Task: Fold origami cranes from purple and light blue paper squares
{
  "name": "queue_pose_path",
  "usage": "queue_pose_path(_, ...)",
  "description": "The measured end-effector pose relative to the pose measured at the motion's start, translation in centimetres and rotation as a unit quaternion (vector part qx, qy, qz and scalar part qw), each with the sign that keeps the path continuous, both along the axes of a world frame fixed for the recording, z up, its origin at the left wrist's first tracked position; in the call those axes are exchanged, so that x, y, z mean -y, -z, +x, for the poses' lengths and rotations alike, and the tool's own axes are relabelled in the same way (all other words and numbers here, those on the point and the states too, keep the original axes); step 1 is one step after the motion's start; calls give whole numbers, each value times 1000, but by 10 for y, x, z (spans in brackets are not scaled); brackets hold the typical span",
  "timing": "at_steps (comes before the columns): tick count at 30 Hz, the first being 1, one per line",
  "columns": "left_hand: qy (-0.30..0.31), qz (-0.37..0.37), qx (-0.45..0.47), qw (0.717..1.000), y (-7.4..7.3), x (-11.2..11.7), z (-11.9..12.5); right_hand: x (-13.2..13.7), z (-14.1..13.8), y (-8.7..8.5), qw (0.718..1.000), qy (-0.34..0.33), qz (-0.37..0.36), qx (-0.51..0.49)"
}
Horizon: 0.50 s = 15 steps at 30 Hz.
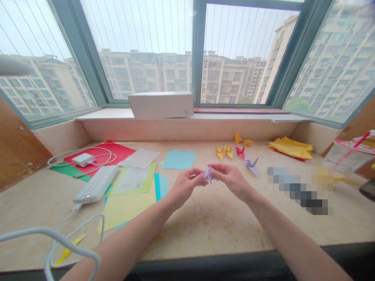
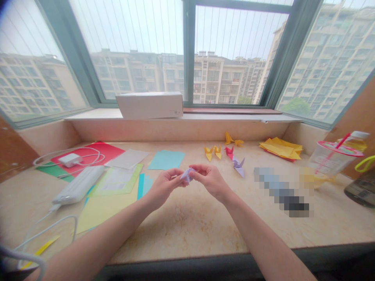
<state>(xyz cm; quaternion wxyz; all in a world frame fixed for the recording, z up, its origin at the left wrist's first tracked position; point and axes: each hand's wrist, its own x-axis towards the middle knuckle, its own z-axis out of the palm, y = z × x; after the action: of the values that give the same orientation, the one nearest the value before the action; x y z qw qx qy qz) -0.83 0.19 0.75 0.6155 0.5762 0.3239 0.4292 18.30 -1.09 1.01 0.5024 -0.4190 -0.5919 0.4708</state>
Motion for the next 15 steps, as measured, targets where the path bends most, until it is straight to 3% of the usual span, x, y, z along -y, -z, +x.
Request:
queue_pose_path(6, -13, 62, -94, 994, -2, 1, -3, 0, -2, -1, 1000, 24, -11, 4)
queue_pose_path(15, 15, 37, -40, 998, 1, -2, -2, 1, 1, -4, 1000, 24, -4, 14)
